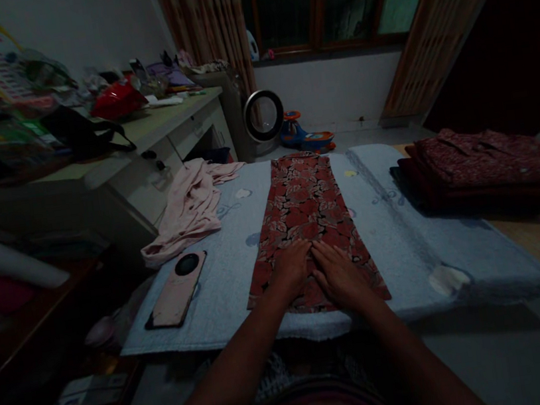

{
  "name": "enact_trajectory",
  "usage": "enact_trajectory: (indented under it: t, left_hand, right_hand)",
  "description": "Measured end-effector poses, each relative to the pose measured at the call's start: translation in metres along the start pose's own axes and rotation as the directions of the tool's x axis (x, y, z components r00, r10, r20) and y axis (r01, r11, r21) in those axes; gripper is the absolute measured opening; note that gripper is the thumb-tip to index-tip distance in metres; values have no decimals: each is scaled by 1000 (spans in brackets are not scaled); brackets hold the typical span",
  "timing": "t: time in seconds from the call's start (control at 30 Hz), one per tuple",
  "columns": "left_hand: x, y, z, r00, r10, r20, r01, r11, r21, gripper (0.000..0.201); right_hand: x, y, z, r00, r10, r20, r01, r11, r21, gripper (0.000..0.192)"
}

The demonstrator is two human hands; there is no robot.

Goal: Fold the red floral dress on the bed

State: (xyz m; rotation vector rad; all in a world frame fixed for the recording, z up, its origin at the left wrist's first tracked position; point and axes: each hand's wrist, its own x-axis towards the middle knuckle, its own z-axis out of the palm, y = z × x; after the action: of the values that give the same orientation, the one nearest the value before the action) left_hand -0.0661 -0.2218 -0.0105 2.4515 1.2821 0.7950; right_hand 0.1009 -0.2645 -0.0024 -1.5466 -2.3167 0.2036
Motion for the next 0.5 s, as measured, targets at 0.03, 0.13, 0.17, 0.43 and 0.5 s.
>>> enact_trajectory:
  t: [0.03, 0.13, 0.17, 0.43, 0.5]
  left_hand:
    - [-2, -2, -1, 999, 6, 33, -7, 999, 32, 45]
    - [-10, -5, -11, 993, -14, 116, 0, 992, 124, 46]
    - [-13, -7, -15, 991, -35, 130, 14, 988, 155, 46]
    - [-37, -25, -39, 985, -102, 141, 57, 954, 296, 51]
    - [-42, -27, -42, 983, -119, 140, 68, 944, 322, 51]
  right_hand:
    - [0, 0, 0, 1000, -3, 0, 3, 1000, -2, 57]
    - [0, 0, 0, 1000, -2, 9, 2, 1000, -10, 55]
    - [0, 0, 0, 1000, -1, 12, 1, 1000, -13, 54]
    - [0, -1, -3, 1000, 9, 19, -9, 1000, -7, 52]
    - [0, 0, -2, 1000, 7, 8, -7, 1000, -5, 52]
